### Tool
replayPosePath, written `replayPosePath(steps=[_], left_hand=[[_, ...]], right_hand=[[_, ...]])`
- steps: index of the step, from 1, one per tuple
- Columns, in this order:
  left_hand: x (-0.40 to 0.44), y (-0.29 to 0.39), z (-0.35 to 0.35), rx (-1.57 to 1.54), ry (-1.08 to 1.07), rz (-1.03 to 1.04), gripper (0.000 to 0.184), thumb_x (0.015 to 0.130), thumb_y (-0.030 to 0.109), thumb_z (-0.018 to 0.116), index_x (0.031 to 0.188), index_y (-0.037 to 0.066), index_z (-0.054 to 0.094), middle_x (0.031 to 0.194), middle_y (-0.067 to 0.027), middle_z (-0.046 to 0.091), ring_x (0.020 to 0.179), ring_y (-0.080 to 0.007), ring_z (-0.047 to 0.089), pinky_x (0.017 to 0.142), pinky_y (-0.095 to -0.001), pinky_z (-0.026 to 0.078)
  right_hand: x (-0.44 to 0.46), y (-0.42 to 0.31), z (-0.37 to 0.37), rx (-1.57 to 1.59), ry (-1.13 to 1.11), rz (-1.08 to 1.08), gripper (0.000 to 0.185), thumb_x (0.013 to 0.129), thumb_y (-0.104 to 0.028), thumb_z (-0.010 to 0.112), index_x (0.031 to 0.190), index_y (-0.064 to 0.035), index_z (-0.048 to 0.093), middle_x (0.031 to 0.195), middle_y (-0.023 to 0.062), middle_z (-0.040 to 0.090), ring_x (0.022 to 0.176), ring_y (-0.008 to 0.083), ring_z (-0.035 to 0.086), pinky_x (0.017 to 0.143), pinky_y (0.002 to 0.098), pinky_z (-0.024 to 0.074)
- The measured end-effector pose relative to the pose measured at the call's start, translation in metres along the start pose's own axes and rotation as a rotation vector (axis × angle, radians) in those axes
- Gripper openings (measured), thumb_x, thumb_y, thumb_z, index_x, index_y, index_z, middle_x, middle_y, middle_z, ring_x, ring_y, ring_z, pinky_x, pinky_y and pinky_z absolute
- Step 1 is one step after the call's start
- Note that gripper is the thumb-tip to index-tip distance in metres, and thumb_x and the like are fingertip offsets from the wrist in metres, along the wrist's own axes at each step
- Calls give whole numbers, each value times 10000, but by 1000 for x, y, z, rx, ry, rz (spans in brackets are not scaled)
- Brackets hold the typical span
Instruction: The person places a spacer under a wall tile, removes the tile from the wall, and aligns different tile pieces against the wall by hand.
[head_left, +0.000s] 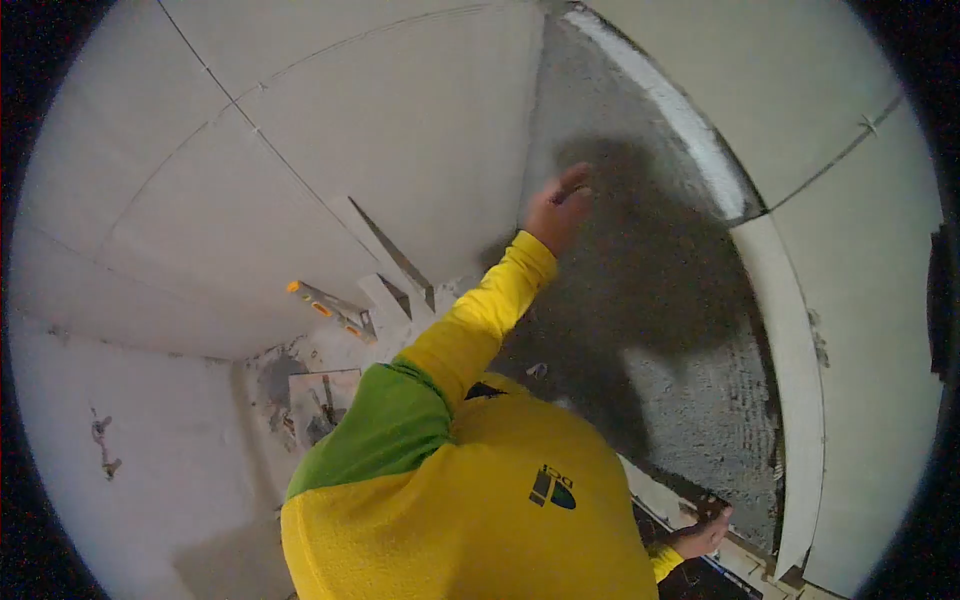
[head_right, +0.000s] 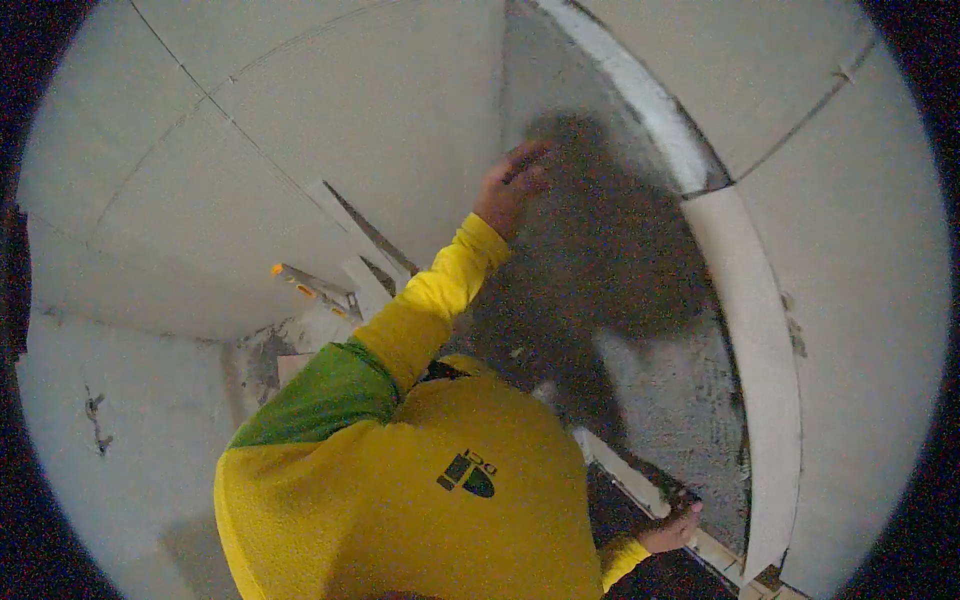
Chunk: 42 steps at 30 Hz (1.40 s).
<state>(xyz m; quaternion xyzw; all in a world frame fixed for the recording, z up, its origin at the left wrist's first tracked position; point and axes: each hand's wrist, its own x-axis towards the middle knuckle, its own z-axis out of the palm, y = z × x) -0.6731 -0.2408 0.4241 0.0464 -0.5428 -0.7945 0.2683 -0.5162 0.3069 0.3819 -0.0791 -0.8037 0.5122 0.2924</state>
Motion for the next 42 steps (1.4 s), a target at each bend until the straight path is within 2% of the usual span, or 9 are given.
replayPosePath(steps=[6, 10, 13, 14, 15, 20, 34, 39, 42], left_hand=[[-54, -146, -240, 303, 352, -252, 319, 852, 162, 614, 1145, 37, 615, 1090, -137, 649, 1025, -212, 608, 888, -313, 469], [-145, -211, -429, 846, 398, -717, 425, 812, 426, 568, 1063, 94, 656, 1123, -141, 640, 1050, -297, 605, 894, -374, 467], [-201, -202, -509, 1301, 202, -874, 454, 787, 412, 559, 1122, 114, 629, 1151, -150, 624, 1069, -326, 590, 913, -390, 466], [-213, -198, -526, 1450, 140, -916, 459, 785, 405, 566, 1132, 109, 622, 1160, -149, 619, 1077, -322, 585, 919, -387, 462], [-221, -195, -543, 1498, 130, -967, 466, 784, 398, 574, 1143, 104, 614, 1169, -148, 614, 1084, -317, 580, 926, -385, 458], [-233, -189, -609, 1596, 73, -1158, 507, 776, 362, 611, 1196, 79, 577, 1214, -145, 589, 1123, -295, 555, 960, -373, 439], [-202, -257, -698, 1642, -168, -1086, 661, 774, 314, 649, 1347, 66, 432, 1356, -171, 462, 1235, -316, 462, 1015, -384, 401], [-191, -276, -700, 1464, -87, -1254, 723, 776, 292, 650, 1404, 103, 344, 1411, -151, 401, 1259, -319, 437, 1038, -412, 383], [-195, -304, -706, 1997, -96, -758, 736, 753, 262, 668, 1405, 153, 344, 1400, -118, 418, 1253, -303, 449, 1024, -450, 394]], right_hand=[[-22, -19, 19, -77, 92, -30, 421, 946, -369, 506, 1044, 26, 615, 951, 112, 628, 831, 211, 600, 752, 358, 507], [-60, -17, 60, 150, -12, 533, 345, 927, -288, 537, 1035, 31, 614, 907, 111, 628, 755, 217, 613, 685, 360, 537], [-113, 63, 49, -495, -272, -131, 302, 907, -239, 569, 1046, 26, 611, 903, 92, 633, 742, 194, 606, 698, 312, 524], [-126, 79, 42, 217, -125, 514, 282, 900, -206, 571, 1077, 12, 603, 923, 80, 633, 762, 185, 601, 721, 310, 515], [-138, 80, 39, 955, 77, 1114, 275, 894, -173, 574, 1108, -1, 594, 943, 67, 633, 782, 177, 596, 744, 308, 506], [-229, -27, 85, -486, -578, 288, 320, 907, -165, 576, 1183, -4, 579, 1157, 96, 617, 910, 200, 619, 787, 342, 531], [-272, 64, 23, 289, -243, 1218, 250, 865, -163, 592, 1100, -80, 569, 870, 103, 652, 673, 239, 645, 487, 331, 502], [-304, 46, 69, -63, -517, 1467, 154, 871, -176, 594, 998, -89, 589, 759, 62, 605, 599, 188, 596, 448, 299, 453], [-350, 66, 32, -165, -568, 1538, 156, 867, -193, 608, 984, -90, 593, 762, 56, 600, 588, 188, 587, 442, 289, 436]])
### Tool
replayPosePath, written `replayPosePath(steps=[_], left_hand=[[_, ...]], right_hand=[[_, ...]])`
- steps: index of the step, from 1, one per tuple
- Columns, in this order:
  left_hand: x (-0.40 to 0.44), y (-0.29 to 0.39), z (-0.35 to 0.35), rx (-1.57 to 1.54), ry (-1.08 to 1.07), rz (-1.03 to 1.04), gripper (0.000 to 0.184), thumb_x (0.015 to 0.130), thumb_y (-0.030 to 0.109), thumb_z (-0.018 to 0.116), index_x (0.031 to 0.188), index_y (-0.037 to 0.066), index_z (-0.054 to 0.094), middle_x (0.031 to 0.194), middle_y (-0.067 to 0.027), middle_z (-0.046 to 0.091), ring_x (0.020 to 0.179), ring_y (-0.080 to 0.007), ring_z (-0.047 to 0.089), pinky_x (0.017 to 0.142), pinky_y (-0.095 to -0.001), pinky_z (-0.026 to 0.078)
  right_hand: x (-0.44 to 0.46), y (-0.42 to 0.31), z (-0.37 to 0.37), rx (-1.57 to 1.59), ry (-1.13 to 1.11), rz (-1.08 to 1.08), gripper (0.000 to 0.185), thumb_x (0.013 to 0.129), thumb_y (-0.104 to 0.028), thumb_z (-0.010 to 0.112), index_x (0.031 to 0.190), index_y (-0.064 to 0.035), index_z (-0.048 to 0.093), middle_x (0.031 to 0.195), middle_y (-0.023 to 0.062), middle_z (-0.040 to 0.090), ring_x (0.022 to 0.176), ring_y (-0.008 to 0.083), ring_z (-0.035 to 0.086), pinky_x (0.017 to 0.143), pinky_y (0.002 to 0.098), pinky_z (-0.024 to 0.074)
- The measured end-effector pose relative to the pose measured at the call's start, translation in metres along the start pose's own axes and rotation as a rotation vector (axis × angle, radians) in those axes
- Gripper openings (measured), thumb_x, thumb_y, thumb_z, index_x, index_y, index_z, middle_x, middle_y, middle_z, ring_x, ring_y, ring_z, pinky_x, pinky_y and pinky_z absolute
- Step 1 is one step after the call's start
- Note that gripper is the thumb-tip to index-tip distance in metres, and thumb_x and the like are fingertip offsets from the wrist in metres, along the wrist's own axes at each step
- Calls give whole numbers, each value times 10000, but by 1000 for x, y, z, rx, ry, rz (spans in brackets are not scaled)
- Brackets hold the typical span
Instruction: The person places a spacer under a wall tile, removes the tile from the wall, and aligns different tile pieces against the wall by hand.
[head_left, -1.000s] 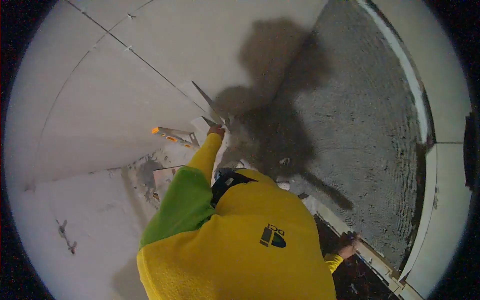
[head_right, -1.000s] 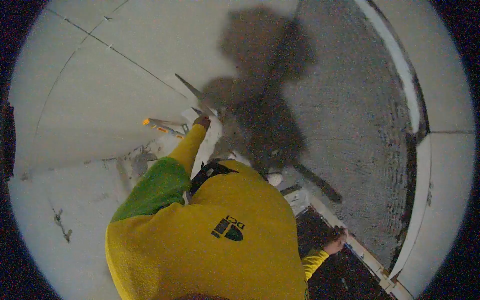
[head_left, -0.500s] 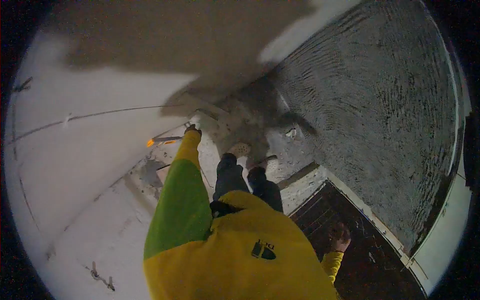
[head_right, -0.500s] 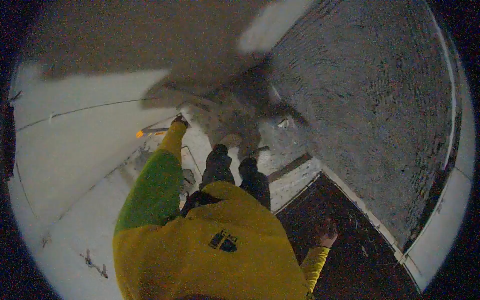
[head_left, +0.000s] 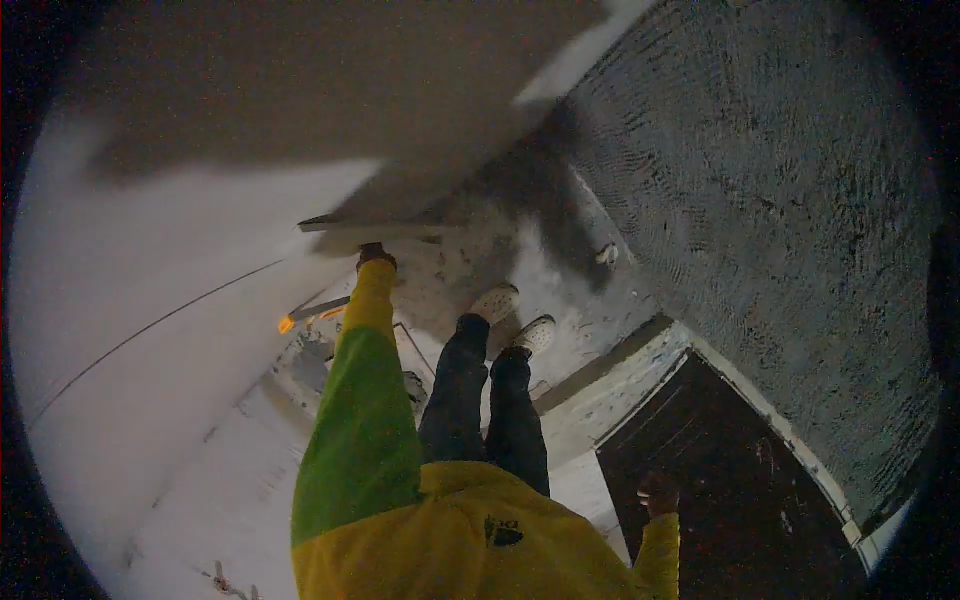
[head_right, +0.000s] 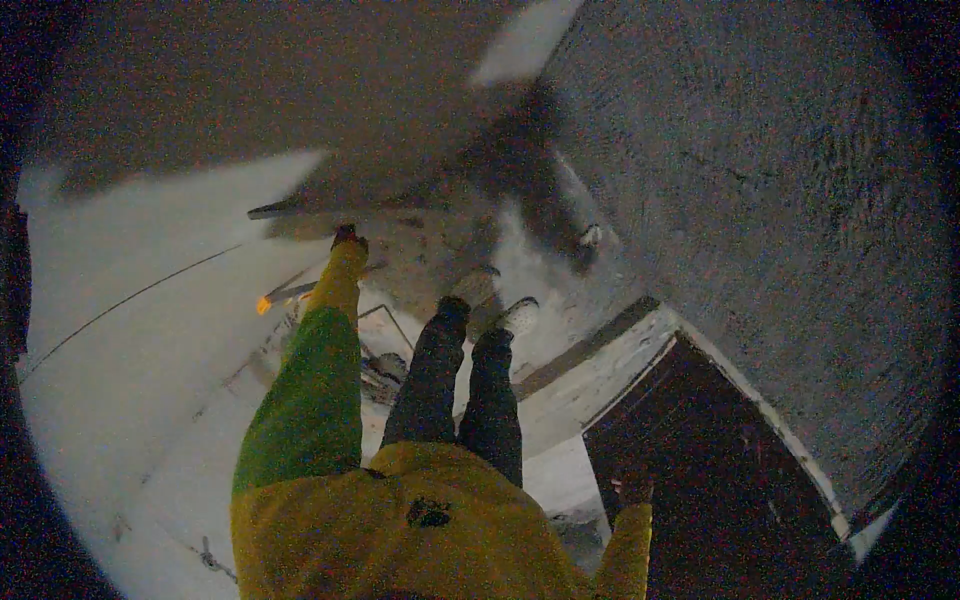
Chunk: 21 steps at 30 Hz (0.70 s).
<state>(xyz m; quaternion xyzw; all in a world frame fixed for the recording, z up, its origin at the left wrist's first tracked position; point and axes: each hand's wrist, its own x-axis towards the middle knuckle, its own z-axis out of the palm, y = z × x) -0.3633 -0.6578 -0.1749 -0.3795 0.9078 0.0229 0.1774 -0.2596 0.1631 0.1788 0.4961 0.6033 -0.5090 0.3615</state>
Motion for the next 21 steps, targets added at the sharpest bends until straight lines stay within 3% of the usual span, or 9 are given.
replayPosePath(steps=[2, 5, 8, 11, 14, 15, 17, 19, 21], left_hand=[[3, 12, -51, -53, -499, -262, 647, 749, 277, 677, 1342, 192, 432, 1395, -75, 425, 1216, -288, 487, 969, -481, 437], [-12, 3, -20, 31, -157, -85, 518, 774, 296, 652, 1261, 192, 510, 1347, -82, 459, 1158, -290, 529, 900, -489, 475], [-29, 13, -36, 106, -442, 44, 455, 801, 313, 630, 1224, 171, 540, 1270, -116, 501, 1130, -309, 540, 877, -474, 484], [-20, -4, 63, 30, -523, -111, 428, 816, 327, 618, 1206, 159, 562, 1202, -131, 529, 1159, -309, 517, 905, -449, 471], [-69, 15, 60, 197, -396, 238, 347, 876, 228, 560, 1212, 142, 557, 1197, -127, 542, 1113, -307, 546, 880, -434, 492], [-85, 41, -3, 141, -577, 59, 376, 884, 192, 549, 1256, 145, 517, 1178, -119, 554, 1094, -303, 558, 853, -438, 502], [-136, 61, -77, -13, -273, 56, 328, 865, 214, 568, 1173, 104, 582, 1068, -135, 606, 1009, -319, 605, 807, -434, 512], [-154, 79, -126, 196, -393, 468, 262, 868, 209, 530, 1091, 123, 636, 1050, -155, 620, 934, -329, 628, 789, -446, 505], [-181, 102, -171, 174, -468, 559, 254, 862, 224, 547, 1081, 140, 645, 1089, -139, 617, 985, -326, 615, 822, -434, 505]], right_hand=[[3, 22, -1, -70, 12, -96, 181, 868, -213, 612, 999, -90, 594, 796, 62, 613, 593, 202, 593, 446, 290, 438], [-21, 5, 48, -318, 192, 34, 239, 870, -277, 616, 1027, -97, 599, 890, 74, 631, 632, 227, 621, 484, 313, 477], [17, 53, 1, 68, 32, 239, 316, 856, -337, 625, 1063, -100, 600, 977, 89, 639, 681, 252, 648, 559, 378, 529], [-1, 37, 36, -245, 89, -23, 333, 833, -330, 637, 1079, -108, 603, 980, 92, 648, 703, 226, 650, 597, 389, 530], [-4, 16, 61, -1099, 15, -150, 333, 827, -327, 630, 1069, -98, 615, 981, 102, 651, 708, 191, 645, 596, 373, 518], [-3, 16, 69, -854, -4, -230, 285, 845, -254, 598, 1087, -104, 603, 978, 81, 642, 731, 191, 619, 589, 345, 500], [10, 22, 76, -581, -8, -352, 254, 863, -180, 565, 1105, -111, 591, 975, 59, 634, 754, 190, 594, 583, 317, 483], [26, 24, 85, -179, -101, -104, 245, 872, -234, 586, 1080, -108, 615, 1017, 60, 647, 890, 201, 610, 686, 332, 515], [-27, -36, 133, -769, -41, -355, 358, 869, -339, 585, 1127, -91, 604, 1055, 103, 651, 963, 222, 619, 800, 344, 503]])
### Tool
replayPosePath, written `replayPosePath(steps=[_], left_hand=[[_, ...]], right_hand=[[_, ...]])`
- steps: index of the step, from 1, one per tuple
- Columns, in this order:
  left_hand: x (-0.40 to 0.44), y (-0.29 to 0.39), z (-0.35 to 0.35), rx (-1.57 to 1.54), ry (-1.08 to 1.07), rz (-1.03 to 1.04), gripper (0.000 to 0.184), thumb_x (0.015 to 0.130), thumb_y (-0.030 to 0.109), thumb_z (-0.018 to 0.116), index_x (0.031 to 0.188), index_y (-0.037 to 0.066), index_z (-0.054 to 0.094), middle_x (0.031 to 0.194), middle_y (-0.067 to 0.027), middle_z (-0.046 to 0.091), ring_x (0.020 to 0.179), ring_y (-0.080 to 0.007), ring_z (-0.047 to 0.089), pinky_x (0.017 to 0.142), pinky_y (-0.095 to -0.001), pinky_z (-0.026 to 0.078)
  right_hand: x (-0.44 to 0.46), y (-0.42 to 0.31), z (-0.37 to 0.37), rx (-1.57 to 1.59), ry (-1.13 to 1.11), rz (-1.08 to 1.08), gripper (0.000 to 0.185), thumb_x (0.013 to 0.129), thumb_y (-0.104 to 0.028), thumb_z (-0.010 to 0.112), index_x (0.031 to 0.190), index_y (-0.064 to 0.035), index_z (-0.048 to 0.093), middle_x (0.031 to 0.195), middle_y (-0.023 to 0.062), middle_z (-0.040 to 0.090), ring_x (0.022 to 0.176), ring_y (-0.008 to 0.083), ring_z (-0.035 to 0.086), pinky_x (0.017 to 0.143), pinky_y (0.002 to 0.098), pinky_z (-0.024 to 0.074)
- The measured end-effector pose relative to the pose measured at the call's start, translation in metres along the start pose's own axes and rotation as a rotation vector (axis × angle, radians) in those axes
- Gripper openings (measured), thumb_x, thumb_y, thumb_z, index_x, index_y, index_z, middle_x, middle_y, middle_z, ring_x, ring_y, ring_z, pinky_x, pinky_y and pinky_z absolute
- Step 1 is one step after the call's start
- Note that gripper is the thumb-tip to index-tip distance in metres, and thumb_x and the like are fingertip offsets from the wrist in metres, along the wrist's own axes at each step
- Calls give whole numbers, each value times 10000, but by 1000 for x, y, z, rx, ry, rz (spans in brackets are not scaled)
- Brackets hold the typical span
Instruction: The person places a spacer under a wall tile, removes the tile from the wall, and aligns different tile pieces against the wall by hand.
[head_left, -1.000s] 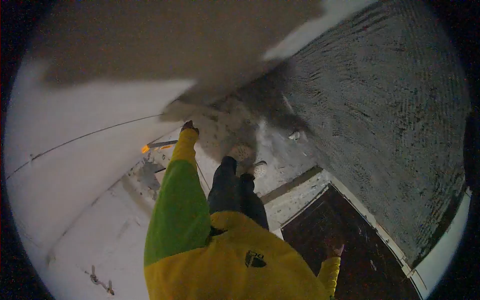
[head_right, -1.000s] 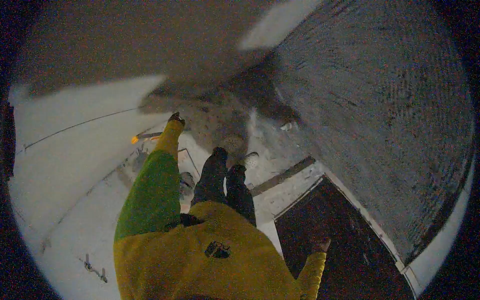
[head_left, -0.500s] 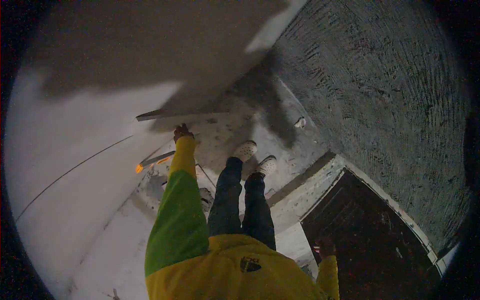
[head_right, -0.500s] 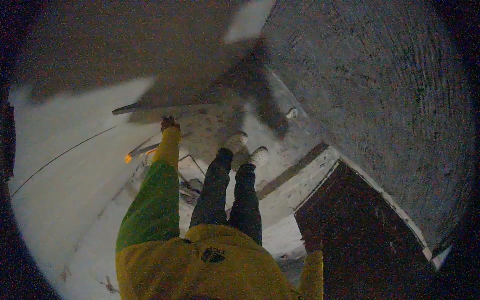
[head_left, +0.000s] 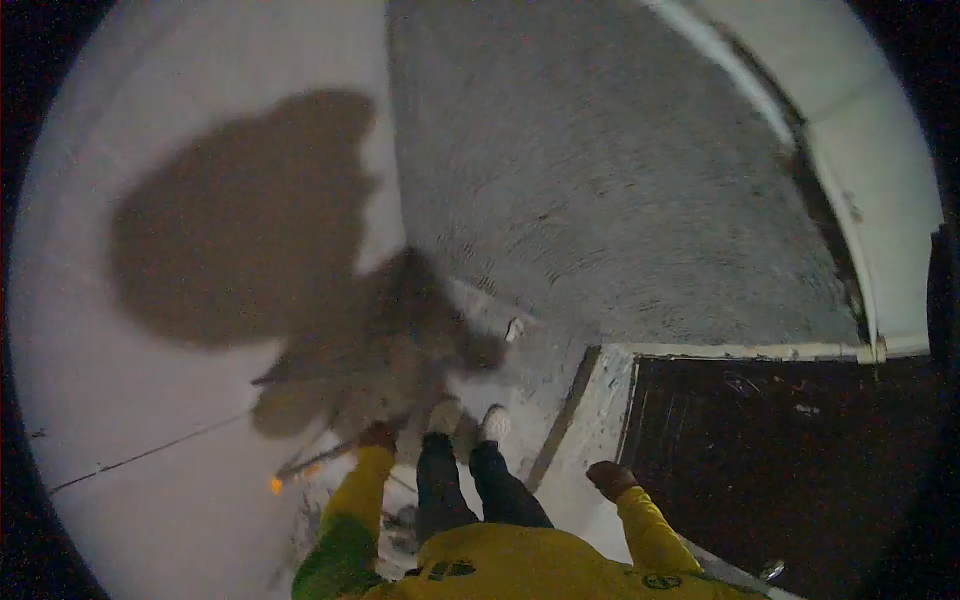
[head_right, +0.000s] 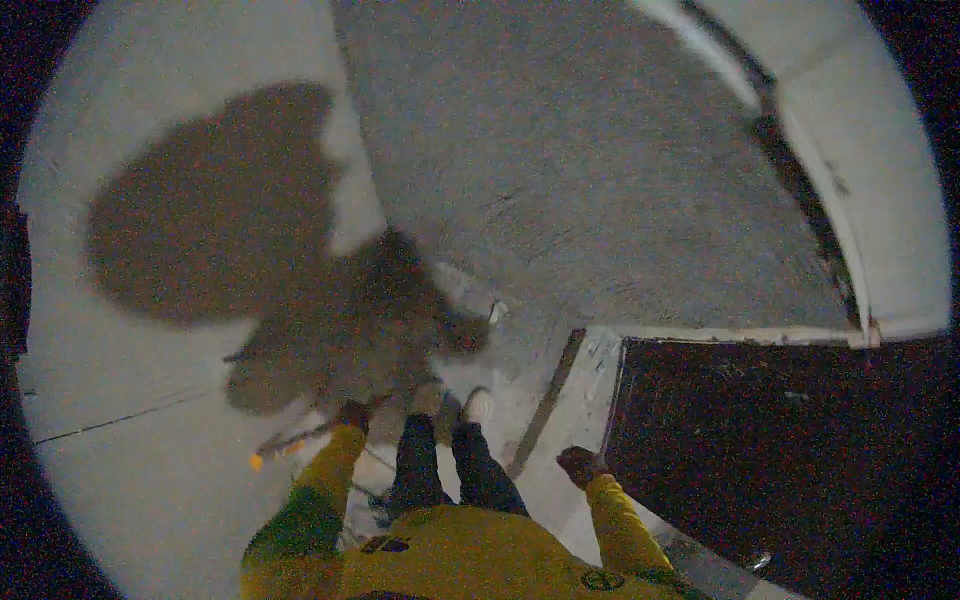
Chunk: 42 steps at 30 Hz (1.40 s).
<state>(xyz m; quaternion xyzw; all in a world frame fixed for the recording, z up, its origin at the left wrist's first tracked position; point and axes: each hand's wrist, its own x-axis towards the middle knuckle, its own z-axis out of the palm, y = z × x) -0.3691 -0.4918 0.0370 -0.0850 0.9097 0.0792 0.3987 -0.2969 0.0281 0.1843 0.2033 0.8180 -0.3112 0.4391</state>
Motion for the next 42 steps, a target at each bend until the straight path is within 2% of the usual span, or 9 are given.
replayPosePath(steps=[6, 11, 17, 21, 28, 31, 36, 39, 42], left_hand=[[-52, 72, -87, -6, 212, 823, 267, 868, 300, 559, 1067, 153, 661, 1057, -140, 623, 1031, -319, 585, 889, -401, 472], [-140, 198, -219, -282, 61, 1370, 217, 863, 227, 589, 1031, 115, 671, 1071, -134, 634, 1002, -324, 588, 881, -397, 460], [-238, 305, -313, -477, 194, 1390, 315, 895, 228, 580, 1145, 39, 608, 1107, -125, 629, 1048, -245, 592, 922, -344, 453], [-289, 338, -346, -1060, 363, 1283, 384, 919, 211, 561, 1258, 38, 518, 1154, -75, 604, 1080, -177, 565, 938, -298, 445], [-221, 260, -288, -1006, 601, 1158, 366, 942, 288, 535, 1151, -11, 560, 946, -109, 632, 818, -181, 619, 733, -299, 525], [-264, 232, -274, -1375, 15, 1175, 468, 902, 418, 573, 1081, -13, 601, 848, -114, 648, 737, -190, 617, 676, -320, 518], [-321, 250, -264, -831, -565, 1140, 460, 965, 368, 472, 1188, -26, 552, 1052, -125, 645, 959, -229, 619, 845, -347, 488], [-287, 274, -254, -869, -461, 938, 475, 979, 297, 459, 1327, -22, 411, 1220, -152, 566, 1112, -245, 559, 936, -354, 450], [-276, 283, -290, -1203, -285, 1079, 474, 993, 251, 396, 1398, 25, 297, 1292, -153, 513, 1127, -258, 550, 930, -400, 464]], right_hand=[[23, -80, 17, -185, -50, -238, 671, 831, -453, 640, 1355, -101, 415, 1303, 141, 521, 1181, 258, 521, 990, 390, 417], [-16, -131, 5, -394, 367, -797, 809, 775, -459, 692, 1419, -147, 315, 1308, 127, 516, 1138, 277, 551, 941, 400, 454], [-84, -150, -57, 219, 421, -691, 393, 826, -412, 653, 1026, -74, 665, 873, 113, 700, 792, 274, 677, 736, 378, 516], [-160, -163, -116, 729, 488, -766, 342, 828, -298, 690, 1016, -16, 647, 899, 79, 684, 806, 190, 635, 746, 334, 502], [-185, -143, -161, 1096, 621, -964, 374, 809, -263, 713, 1064, -6, 620, 990, 68, 653, 902, 159, 593, 822, 311, 467], [-181, -139, -171, 1190, 537, -1014, 483, 802, -260, 723, 1162, 4, 539, 1068, 74, 608, 981, 180, 555, 869, 309, 434], [-197, -176, -173, 1415, 590, -1118, 435, 818, -267, 705, 1138, -8, 563, 1043, 64, 616, 906, 162, 580, 812, 308, 459], [-205, -196, -175, 1674, 524, -1019, 375, 880, -245, 639, 1176, -45, 528, 1060, 38, 589, 930, 141, 558, 775, 287, 457], [-230, -236, -173, 1795, 506, -1133, 279, 931, -318, 563, 1103, -102, 524, 972, -17, 557, 771, 83, 530, 544, 222, 415]])
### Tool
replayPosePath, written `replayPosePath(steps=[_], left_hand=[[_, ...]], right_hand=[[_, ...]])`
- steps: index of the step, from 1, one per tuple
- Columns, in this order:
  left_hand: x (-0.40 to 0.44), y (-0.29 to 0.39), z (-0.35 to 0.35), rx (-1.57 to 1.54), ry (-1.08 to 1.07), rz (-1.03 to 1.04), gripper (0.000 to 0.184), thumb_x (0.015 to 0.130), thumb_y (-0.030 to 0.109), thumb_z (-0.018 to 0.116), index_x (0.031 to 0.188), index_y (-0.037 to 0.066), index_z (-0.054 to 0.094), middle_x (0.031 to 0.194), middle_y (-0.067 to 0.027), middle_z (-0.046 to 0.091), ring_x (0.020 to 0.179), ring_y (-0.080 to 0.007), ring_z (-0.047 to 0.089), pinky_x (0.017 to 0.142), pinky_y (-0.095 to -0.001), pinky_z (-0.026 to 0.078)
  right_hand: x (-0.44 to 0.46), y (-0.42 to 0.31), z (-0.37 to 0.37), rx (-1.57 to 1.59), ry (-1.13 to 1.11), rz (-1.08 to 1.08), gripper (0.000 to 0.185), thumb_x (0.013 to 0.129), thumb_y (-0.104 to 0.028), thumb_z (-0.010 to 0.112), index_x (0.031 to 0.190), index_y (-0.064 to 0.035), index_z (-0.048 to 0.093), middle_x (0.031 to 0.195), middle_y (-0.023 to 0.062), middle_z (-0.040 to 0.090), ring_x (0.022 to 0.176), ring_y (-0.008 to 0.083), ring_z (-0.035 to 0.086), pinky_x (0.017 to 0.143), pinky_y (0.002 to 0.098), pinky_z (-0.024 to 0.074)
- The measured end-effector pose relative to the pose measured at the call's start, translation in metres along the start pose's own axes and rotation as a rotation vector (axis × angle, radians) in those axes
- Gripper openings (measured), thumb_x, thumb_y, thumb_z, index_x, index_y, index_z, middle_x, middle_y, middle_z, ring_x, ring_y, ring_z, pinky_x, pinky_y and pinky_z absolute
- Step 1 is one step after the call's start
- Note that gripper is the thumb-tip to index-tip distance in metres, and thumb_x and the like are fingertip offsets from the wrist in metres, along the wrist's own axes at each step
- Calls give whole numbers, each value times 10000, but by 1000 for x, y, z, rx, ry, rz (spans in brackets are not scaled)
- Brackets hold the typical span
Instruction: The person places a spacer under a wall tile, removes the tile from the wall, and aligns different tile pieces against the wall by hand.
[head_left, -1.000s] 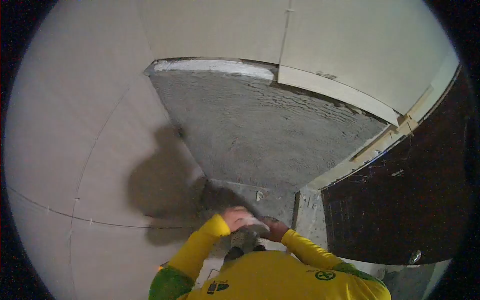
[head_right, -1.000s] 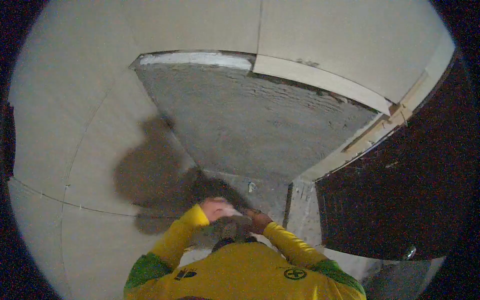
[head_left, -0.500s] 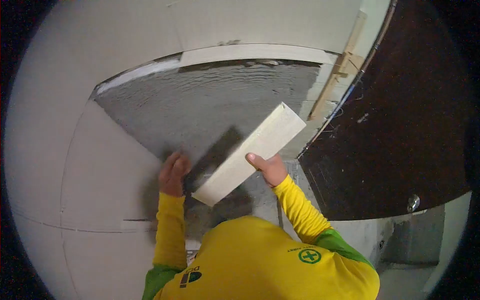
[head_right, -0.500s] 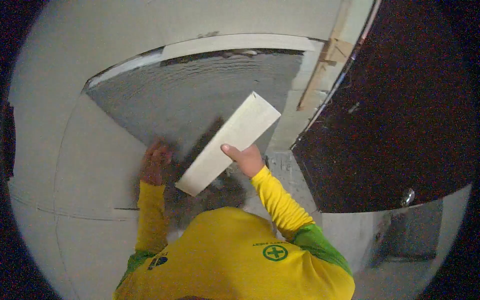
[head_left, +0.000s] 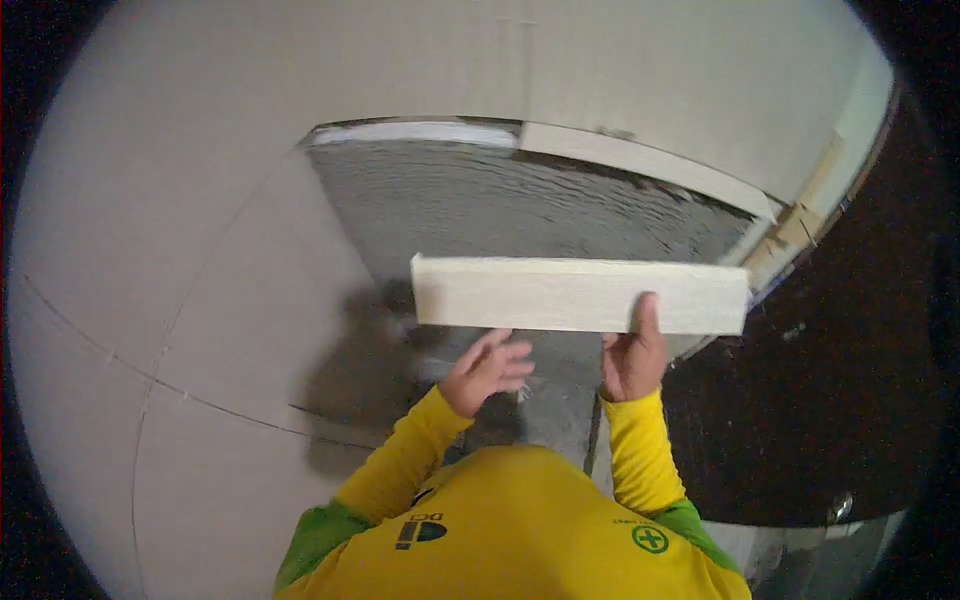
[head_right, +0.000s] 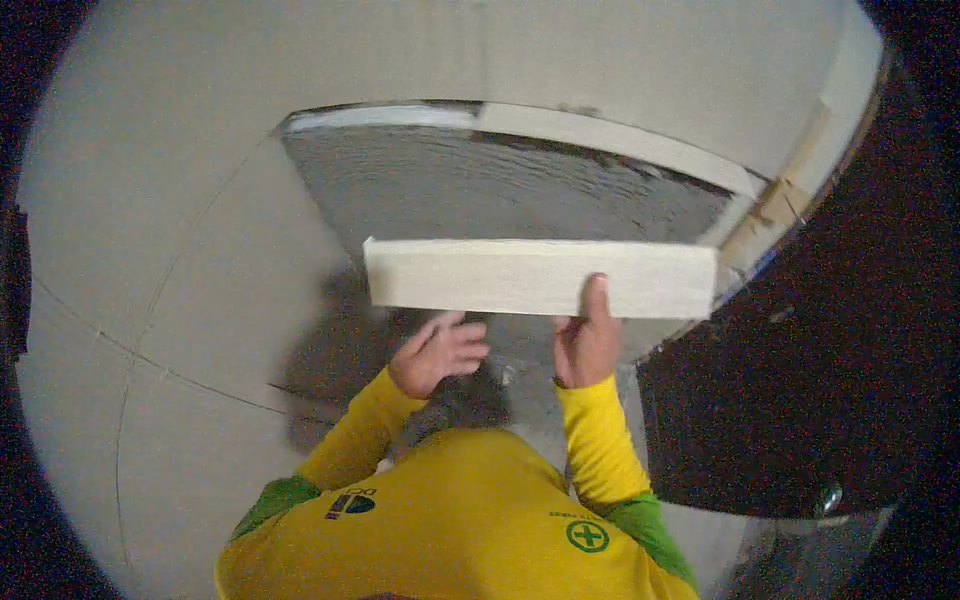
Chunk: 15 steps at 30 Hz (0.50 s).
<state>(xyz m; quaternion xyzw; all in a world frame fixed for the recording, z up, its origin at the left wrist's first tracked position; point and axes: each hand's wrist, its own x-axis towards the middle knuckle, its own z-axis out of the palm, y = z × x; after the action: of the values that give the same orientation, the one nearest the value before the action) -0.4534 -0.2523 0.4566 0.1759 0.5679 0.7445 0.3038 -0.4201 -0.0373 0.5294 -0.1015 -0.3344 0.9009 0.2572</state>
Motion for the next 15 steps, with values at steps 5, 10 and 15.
replayPosePath(steps=[5, 10, 15], left_hand=[[34, 92, -34, -499, 210, 338, 420, 986, 352, 417, 1243, 21, 441, 1181, -141, 563, 1034, -255, 591, 867, -399, 493], [69, 158, -121, -546, 157, 421, 410, 942, 412, 502, 1144, 55, 502, 1040, -91, 612, 913, -197, 603, 786, -358, 518], [107, 214, -176, -538, 147, 512, 397, 923, 404, 543, 1129, 67, 505, 1036, -88, 590, 930, -216, 587, 751, -370, 537]], right_hand=[[-3, 30, 67, -7, -28, -67, 447, 941, -408, 517, 1206, -48, 492, 1050, 56, 584, 853, 147, 594, 605, 263, 479], [1, 49, 134, -181, -175, -146, 532, 958, -462, 418, 1208, 6, 457, 1078, 151, 591, 885, 289, 638, 697, 360, 558], [27, 65, 169, -282, -210, -293, 460, 950, -383, 470, 1149, 31, 475, 1053, 176, 599, 815, 328, 654, 696, 378, 553]])
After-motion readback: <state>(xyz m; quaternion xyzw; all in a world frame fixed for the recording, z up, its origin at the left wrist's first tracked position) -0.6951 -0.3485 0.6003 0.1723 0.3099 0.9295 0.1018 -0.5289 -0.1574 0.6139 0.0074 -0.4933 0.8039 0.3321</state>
